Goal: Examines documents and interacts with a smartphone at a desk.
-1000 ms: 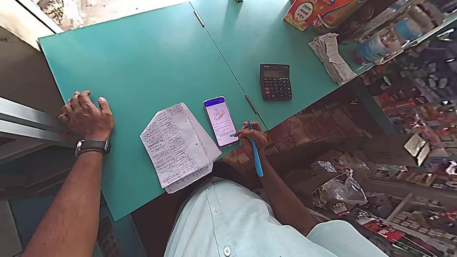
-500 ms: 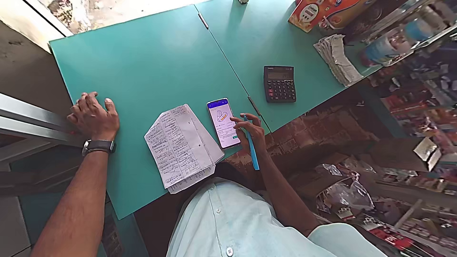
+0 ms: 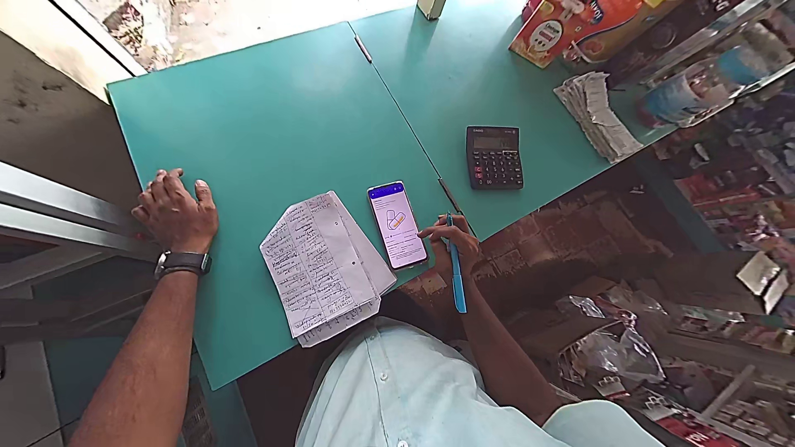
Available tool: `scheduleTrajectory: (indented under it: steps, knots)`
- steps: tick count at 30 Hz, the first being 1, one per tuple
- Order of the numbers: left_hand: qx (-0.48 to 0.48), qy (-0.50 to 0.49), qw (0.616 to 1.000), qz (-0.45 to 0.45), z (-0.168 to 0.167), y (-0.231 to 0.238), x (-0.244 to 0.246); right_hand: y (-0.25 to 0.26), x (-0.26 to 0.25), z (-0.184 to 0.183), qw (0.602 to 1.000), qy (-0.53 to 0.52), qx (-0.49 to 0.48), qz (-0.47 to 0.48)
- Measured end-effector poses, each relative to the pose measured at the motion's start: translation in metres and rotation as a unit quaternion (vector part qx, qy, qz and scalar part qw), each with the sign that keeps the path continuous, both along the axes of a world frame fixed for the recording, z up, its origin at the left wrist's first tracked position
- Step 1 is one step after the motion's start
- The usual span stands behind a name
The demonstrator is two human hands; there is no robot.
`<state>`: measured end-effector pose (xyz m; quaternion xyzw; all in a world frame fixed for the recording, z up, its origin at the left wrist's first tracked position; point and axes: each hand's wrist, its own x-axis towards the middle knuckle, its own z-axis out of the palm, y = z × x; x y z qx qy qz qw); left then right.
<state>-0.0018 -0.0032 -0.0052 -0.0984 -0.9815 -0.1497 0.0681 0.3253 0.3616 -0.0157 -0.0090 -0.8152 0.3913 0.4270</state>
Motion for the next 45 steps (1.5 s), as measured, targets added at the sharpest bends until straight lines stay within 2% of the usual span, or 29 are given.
scheduleTrajectory:
  steps: [12,14,18,22,27,31,37,42,45]
  knots:
    - [0.0,-0.003,1.0,0.0,0.0,-0.001,0.0,0.002,0.002,-0.001,1.0,-0.009,0.0,0.019]
    - [0.0,-0.003,1.0,0.0,0.0,-0.001,0.0,0.002,0.002,-0.002,0.999,-0.037,0.018,0.027]
    - [0.001,-0.005,1.0,-0.002,0.0,-0.001,0.001,-0.003,-0.004,0.0,0.989,-0.125,0.068,-0.037]
    - [0.001,-0.002,1.0,0.0,0.0,-0.002,0.0,-0.007,0.001,0.001,0.999,-0.036,0.023,-0.025]
    - [0.0,-0.004,1.0,-0.006,-0.002,-0.003,-0.001,-0.008,0.016,-0.005,1.0,0.006,-0.025,0.008]
    - [-0.001,-0.002,1.0,-0.008,-0.003,-0.003,-0.002,-0.006,0.015,-0.011,0.999,0.022,-0.027,0.037]
    - [-0.002,-0.008,1.0,-0.014,0.0,0.003,0.0,-0.003,0.016,-0.011,0.999,0.007,0.027,0.038]
    - [0.014,0.022,1.0,0.008,0.01,0.002,0.003,-0.008,0.018,-0.005,0.999,-0.005,-0.006,0.041]
    - [0.031,0.069,0.996,-0.041,0.015,0.005,0.014,-0.017,0.017,0.005,1.0,-0.002,-0.024,-0.002]
